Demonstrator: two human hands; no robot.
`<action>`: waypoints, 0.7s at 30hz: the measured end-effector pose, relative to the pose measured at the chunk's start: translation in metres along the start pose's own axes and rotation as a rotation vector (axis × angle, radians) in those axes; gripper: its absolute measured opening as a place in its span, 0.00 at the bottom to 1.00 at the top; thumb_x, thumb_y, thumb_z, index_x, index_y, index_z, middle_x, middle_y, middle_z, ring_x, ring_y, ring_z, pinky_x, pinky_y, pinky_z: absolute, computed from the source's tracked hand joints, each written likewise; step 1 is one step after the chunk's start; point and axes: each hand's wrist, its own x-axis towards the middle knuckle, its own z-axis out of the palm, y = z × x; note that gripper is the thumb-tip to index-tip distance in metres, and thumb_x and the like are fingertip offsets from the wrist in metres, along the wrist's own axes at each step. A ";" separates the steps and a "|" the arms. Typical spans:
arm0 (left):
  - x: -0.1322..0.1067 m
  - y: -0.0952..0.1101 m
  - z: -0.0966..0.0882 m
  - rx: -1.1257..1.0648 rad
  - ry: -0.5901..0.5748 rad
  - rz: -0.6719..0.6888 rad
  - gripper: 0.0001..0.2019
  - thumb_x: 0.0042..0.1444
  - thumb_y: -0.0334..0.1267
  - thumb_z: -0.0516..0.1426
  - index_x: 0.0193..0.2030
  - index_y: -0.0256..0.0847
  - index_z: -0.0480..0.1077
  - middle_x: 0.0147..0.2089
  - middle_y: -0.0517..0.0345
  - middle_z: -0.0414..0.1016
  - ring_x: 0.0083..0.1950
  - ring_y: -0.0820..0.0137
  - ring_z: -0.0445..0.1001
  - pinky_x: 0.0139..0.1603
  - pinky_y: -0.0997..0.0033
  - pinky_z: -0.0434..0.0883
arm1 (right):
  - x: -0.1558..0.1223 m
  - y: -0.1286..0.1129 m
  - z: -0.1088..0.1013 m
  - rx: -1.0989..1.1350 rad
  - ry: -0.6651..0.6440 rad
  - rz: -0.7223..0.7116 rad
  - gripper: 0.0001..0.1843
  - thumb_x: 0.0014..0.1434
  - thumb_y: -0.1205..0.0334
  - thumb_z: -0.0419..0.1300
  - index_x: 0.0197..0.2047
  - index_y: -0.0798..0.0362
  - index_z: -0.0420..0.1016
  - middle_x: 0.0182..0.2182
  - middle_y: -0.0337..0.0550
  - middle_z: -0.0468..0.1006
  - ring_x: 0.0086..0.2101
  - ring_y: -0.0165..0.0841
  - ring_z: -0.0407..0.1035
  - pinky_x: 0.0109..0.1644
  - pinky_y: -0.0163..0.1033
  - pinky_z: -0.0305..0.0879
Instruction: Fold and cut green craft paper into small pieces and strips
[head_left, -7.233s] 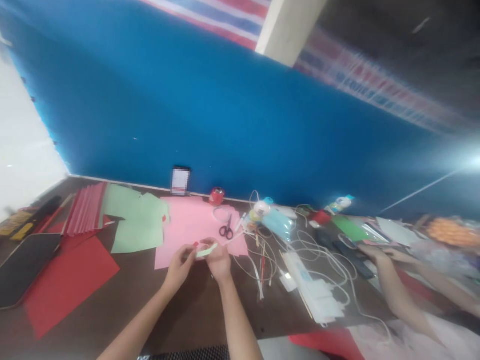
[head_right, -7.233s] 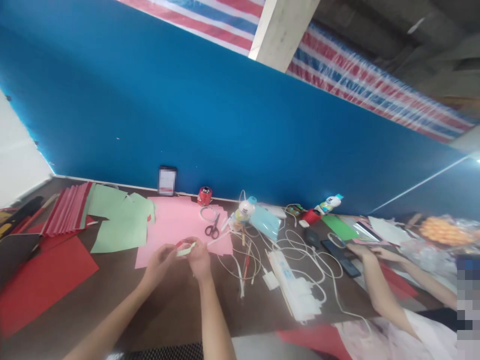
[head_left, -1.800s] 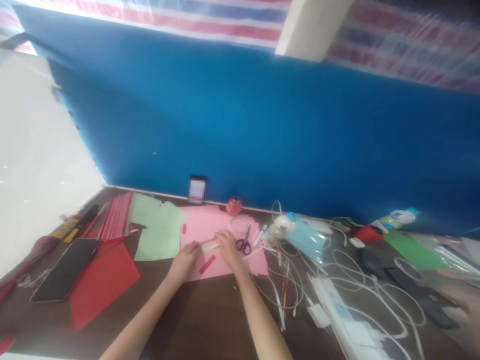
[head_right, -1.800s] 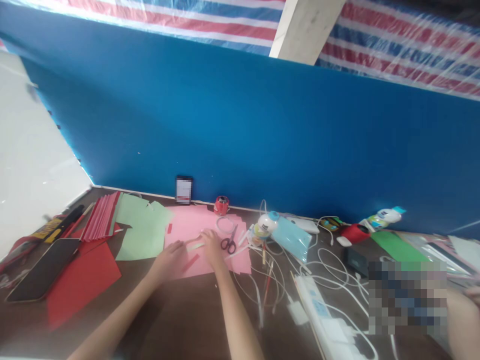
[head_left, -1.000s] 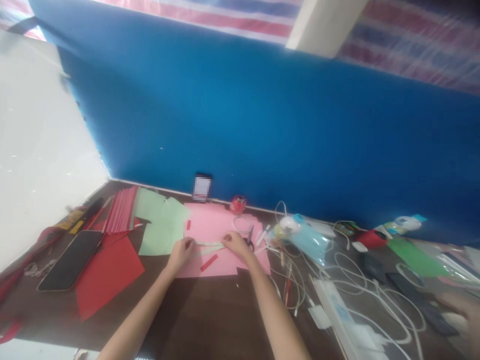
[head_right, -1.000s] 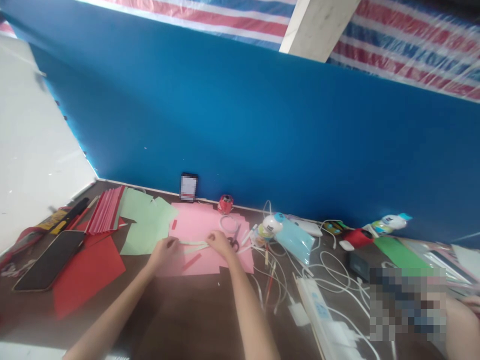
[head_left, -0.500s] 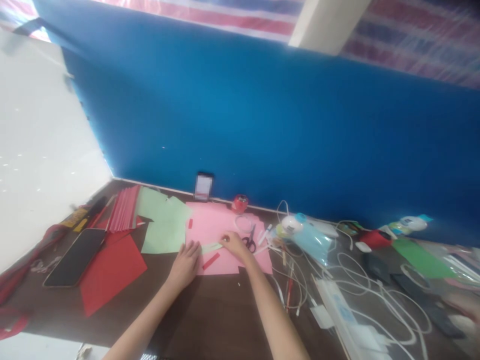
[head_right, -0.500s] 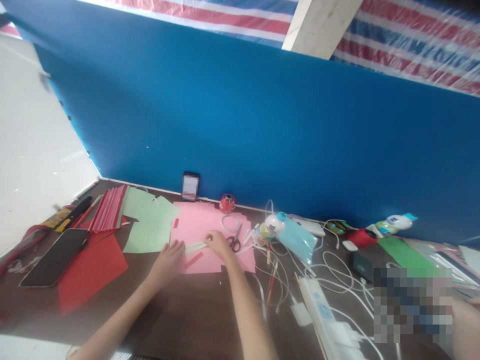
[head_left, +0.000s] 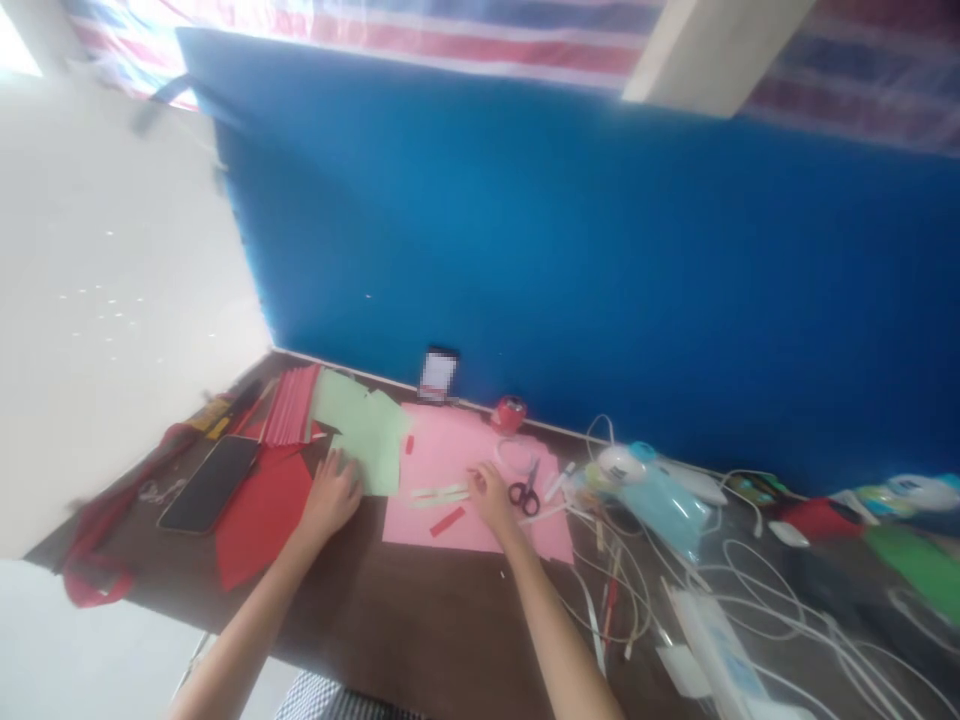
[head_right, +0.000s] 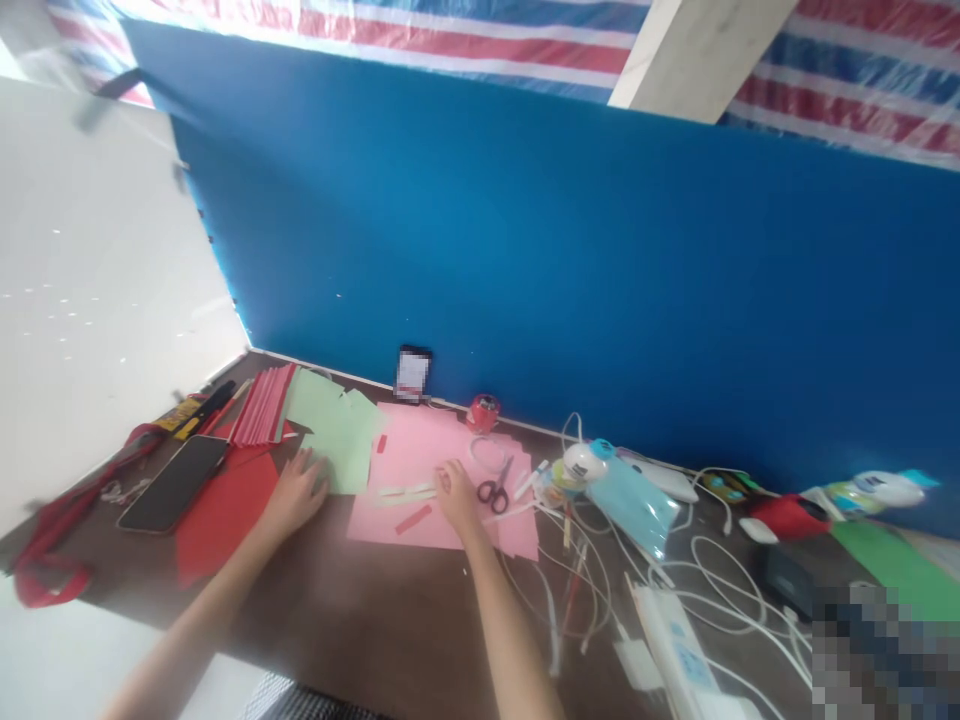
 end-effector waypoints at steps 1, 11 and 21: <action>0.002 -0.011 -0.003 0.015 0.018 -0.012 0.16 0.52 0.36 0.49 0.48 0.35 0.66 0.57 0.38 0.59 0.61 0.52 0.54 0.56 0.51 0.56 | 0.001 -0.004 0.005 0.006 -0.003 -0.014 0.08 0.54 0.65 0.49 0.35 0.53 0.68 0.32 0.43 0.70 0.33 0.32 0.65 0.39 0.38 0.63; 0.031 -0.065 -0.031 0.023 0.100 -0.242 0.18 0.50 0.37 0.51 0.48 0.45 0.68 0.57 0.49 0.60 0.62 0.53 0.50 0.57 0.51 0.54 | -0.009 -0.042 0.050 -0.008 -0.117 -0.151 0.09 0.57 0.64 0.48 0.34 0.53 0.68 0.33 0.44 0.70 0.38 0.35 0.64 0.44 0.41 0.63; 0.052 -0.091 -0.035 0.185 0.207 -0.589 0.28 0.50 0.39 0.49 0.54 0.18 0.56 0.51 0.26 0.61 0.53 0.50 0.63 0.50 0.56 0.60 | -0.029 -0.036 0.054 -0.102 -0.074 -0.189 0.09 0.57 0.67 0.47 0.34 0.51 0.67 0.32 0.44 0.70 0.37 0.35 0.64 0.42 0.42 0.62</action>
